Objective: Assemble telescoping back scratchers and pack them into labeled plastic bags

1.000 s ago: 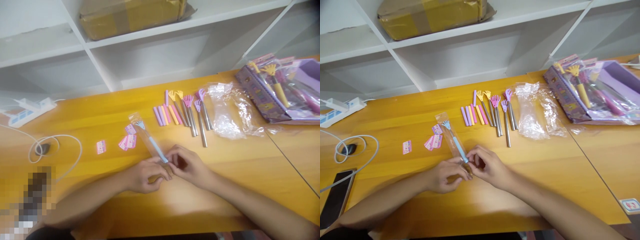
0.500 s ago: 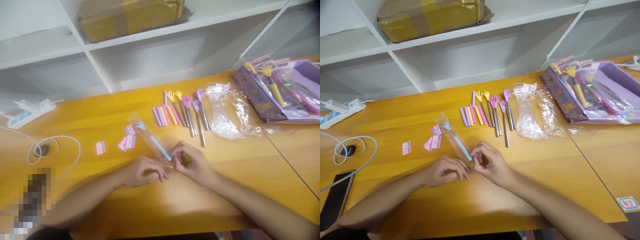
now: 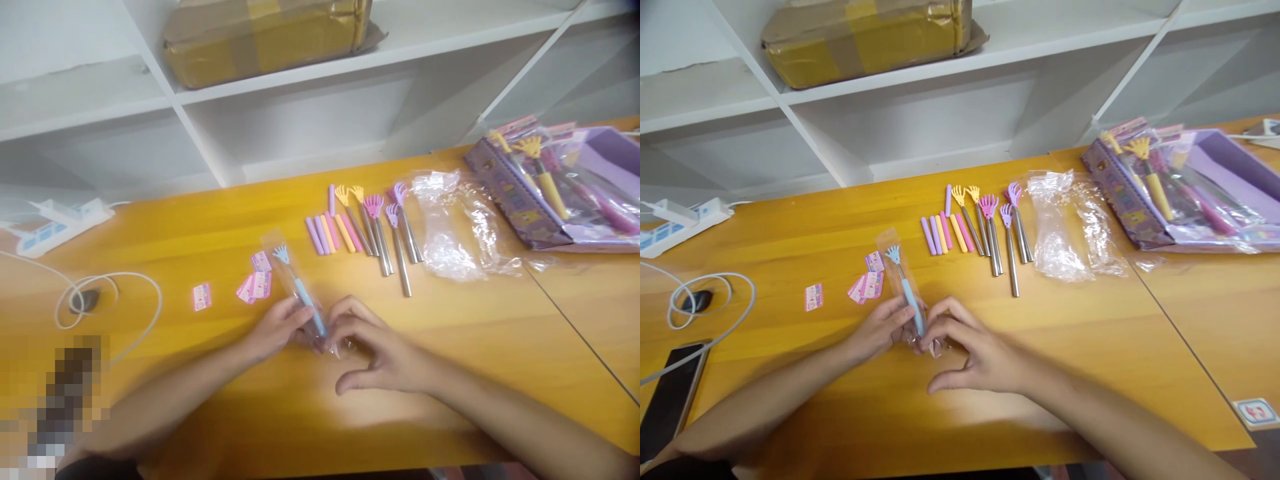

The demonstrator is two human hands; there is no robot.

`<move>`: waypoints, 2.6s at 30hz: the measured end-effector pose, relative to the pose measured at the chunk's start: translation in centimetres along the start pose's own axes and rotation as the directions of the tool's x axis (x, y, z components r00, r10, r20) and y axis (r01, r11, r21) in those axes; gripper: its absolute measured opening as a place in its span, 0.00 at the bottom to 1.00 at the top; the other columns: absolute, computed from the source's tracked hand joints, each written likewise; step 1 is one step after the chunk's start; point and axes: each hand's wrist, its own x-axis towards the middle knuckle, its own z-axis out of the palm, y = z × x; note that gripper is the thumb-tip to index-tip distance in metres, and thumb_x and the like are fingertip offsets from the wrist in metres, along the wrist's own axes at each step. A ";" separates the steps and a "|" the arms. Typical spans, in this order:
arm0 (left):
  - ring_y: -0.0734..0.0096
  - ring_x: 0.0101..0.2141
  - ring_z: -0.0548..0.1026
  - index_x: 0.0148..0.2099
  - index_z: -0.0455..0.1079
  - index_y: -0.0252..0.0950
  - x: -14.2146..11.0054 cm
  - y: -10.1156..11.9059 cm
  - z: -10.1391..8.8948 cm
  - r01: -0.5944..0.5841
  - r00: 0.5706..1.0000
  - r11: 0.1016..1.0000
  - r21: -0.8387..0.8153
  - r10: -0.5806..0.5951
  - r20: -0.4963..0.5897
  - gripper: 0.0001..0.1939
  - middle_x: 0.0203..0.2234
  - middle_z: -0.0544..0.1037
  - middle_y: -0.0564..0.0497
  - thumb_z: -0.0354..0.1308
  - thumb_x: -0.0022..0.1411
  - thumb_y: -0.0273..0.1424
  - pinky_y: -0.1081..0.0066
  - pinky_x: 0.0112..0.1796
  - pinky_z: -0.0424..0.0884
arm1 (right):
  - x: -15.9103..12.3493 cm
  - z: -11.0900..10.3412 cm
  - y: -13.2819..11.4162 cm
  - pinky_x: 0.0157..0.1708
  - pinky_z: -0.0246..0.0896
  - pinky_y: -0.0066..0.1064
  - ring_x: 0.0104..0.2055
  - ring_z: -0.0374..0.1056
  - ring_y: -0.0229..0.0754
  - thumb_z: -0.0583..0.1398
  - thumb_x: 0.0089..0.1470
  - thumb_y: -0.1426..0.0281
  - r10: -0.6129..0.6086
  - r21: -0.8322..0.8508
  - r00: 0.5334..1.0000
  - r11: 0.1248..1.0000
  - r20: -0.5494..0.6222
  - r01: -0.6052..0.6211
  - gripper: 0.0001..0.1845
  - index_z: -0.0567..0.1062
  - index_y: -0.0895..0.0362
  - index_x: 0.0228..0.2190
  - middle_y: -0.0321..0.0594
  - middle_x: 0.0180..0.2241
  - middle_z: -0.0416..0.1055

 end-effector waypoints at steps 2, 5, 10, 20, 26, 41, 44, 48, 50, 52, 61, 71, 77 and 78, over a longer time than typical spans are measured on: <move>0.68 0.30 0.83 0.53 0.70 0.33 0.0 0.1 0.0 -0.005 1.000 1.000 -0.022 0.005 -0.017 0.27 0.33 0.82 0.47 0.68 0.67 0.50 0.71 0.32 0.79 | -0.2 -0.1 0.1 0.54 0.76 0.34 0.54 0.71 0.42 0.73 0.60 0.66 -0.045 -0.103 0.999 0.994 0.024 0.047 0.22 0.75 0.52 0.52 0.46 0.52 0.65; 0.70 0.30 0.82 0.55 0.69 0.33 0.0 0.4 -0.1 -0.019 1.000 0.999 -0.050 0.018 -0.020 0.28 0.33 0.81 0.49 0.69 0.66 0.50 0.72 0.32 0.78 | -0.6 -0.1 0.6 0.52 0.75 0.31 0.55 0.71 0.42 0.64 0.66 0.76 -0.120 -0.281 0.992 0.951 0.049 0.129 0.18 0.74 0.53 0.56 0.47 0.51 0.66; 0.71 0.29 0.81 0.54 0.68 0.34 0.3 0.4 -0.2 -0.024 1.000 1.000 -0.004 0.024 -0.016 0.26 0.33 0.81 0.49 0.71 0.65 0.47 0.74 0.29 0.75 | -0.6 -0.3 1.0 0.45 0.75 0.33 0.48 0.73 0.43 0.60 0.68 0.77 -0.222 -0.560 0.972 0.798 0.075 0.226 0.18 0.75 0.55 0.57 0.47 0.48 0.72; 0.70 0.28 0.80 0.54 0.65 0.35 0.3 0.6 0.1 -0.050 0.998 0.990 0.132 0.044 0.043 0.26 0.35 0.82 0.48 0.69 0.67 0.47 0.71 0.30 0.75 | 0.0 -0.7 0.0 0.39 0.65 0.34 0.39 0.73 0.39 0.61 0.71 0.70 -0.341 -0.542 0.935 0.769 0.100 0.338 0.08 0.78 0.53 0.50 0.39 0.40 0.80; 0.62 0.40 0.81 0.49 0.73 0.33 0.0 0.5 0.1 -0.102 0.994 0.937 0.333 0.084 0.069 0.24 0.41 0.83 0.44 0.68 0.67 0.50 0.66 0.43 0.76 | 0.5 -0.4 0.2 0.38 0.66 0.35 0.39 0.75 0.40 0.65 0.68 0.71 -0.346 -0.494 0.938 0.817 -0.005 0.298 0.08 0.77 0.54 0.48 0.40 0.38 0.80; 0.63 0.42 0.78 0.48 0.75 0.33 -0.5 0.6 -0.1 -0.164 0.986 0.834 0.527 0.114 0.126 0.26 0.41 0.81 0.45 0.50 0.78 0.52 0.65 0.47 0.74 | 0.9 0.6 0.4 0.35 0.69 0.34 0.35 0.72 0.40 0.67 0.66 0.72 -0.145 -0.355 0.966 0.933 -0.212 0.062 0.02 0.78 0.54 0.38 0.39 0.33 0.77; 0.63 0.42 0.77 0.47 0.75 0.33 -0.5 0.8 0.0 -0.158 0.986 0.827 0.539 0.103 0.131 0.26 0.40 0.80 0.45 0.50 0.78 0.52 0.65 0.46 0.73 | 0.9 0.7 0.5 0.36 0.68 0.34 0.35 0.72 0.39 0.67 0.66 0.73 -0.168 -0.373 0.966 0.924 -0.196 0.086 0.03 0.78 0.54 0.39 0.38 0.34 0.77; 0.64 0.41 0.77 0.51 0.72 0.35 -0.6 0.9 0.1 -0.174 0.970 0.903 0.392 0.088 0.227 0.22 0.42 0.79 0.45 0.58 0.74 0.50 0.65 0.45 0.73 | 0.9 0.6 0.5 0.35 0.66 0.34 0.33 0.70 0.38 0.67 0.66 0.72 -0.144 -0.362 0.970 0.930 -0.195 0.065 0.03 0.78 0.54 0.39 0.37 0.33 0.76; 0.65 0.41 0.77 0.52 0.71 0.36 -0.6 0.9 0.2 -0.141 0.970 0.918 0.372 0.053 0.238 0.22 0.42 0.78 0.46 0.66 0.69 0.47 0.66 0.45 0.73 | 0.9 0.7 0.5 0.35 0.66 0.34 0.33 0.70 0.38 0.67 0.66 0.72 -0.133 -0.354 0.971 0.934 -0.197 0.056 0.03 0.78 0.54 0.39 0.38 0.33 0.76; 0.65 0.41 0.76 0.52 0.70 0.36 -0.6 0.8 0.3 -0.109 0.978 0.899 0.424 0.021 0.206 0.22 0.42 0.78 0.47 0.71 0.65 0.43 0.65 0.45 0.73 | 0.8 0.7 0.6 0.34 0.66 0.34 0.33 0.70 0.38 0.68 0.65 0.71 -0.125 -0.345 0.971 0.937 -0.205 0.048 0.04 0.78 0.54 0.38 0.38 0.32 0.75; 0.64 0.41 0.76 0.50 0.74 0.35 -0.4 1.1 0.3 -0.134 0.976 0.818 0.560 0.011 0.217 0.19 0.41 0.79 0.47 0.68 0.67 0.44 0.65 0.44 0.74 | 0.7 0.5 0.6 0.34 0.66 0.32 0.34 0.71 0.38 0.69 0.64 0.72 -0.177 -0.337 0.961 0.937 -0.215 0.097 0.03 0.80 0.55 0.39 0.37 0.32 0.76; 0.65 0.40 0.76 0.52 0.76 0.35 -0.2 1.0 -0.1 -0.115 0.970 0.794 0.597 -0.038 0.239 0.18 0.41 0.79 0.48 0.66 0.69 0.43 0.67 0.43 0.74 | 0.7 0.6 1.0 0.32 0.61 0.28 0.32 0.66 0.35 0.69 0.65 0.65 0.009 -0.241 0.977 0.968 -0.214 -0.061 0.12 0.72 0.55 0.37 0.35 0.33 0.70; 0.66 0.42 0.76 0.49 0.80 0.37 -0.2 1.5 0.2 -0.160 0.961 0.833 0.530 0.009 0.277 0.14 0.43 0.80 0.49 0.69 0.67 0.39 0.69 0.46 0.73 | 0.8 0.1 0.7 0.33 0.58 0.28 0.32 0.64 0.36 0.64 0.69 0.58 0.225 -0.191 0.974 0.955 -0.032 -0.227 0.19 0.67 0.55 0.33 0.34 0.31 0.69; 0.67 0.41 0.76 0.48 0.80 0.37 -0.2 1.5 0.2 -0.166 0.959 0.822 0.545 0.007 0.283 0.13 0.42 0.80 0.49 0.69 0.67 0.39 0.70 0.45 0.73 | 0.8 0.0 0.5 0.34 0.57 0.28 0.31 0.64 0.36 0.62 0.71 0.58 0.223 -0.203 0.975 0.956 0.025 -0.214 0.19 0.68 0.56 0.32 0.34 0.31 0.69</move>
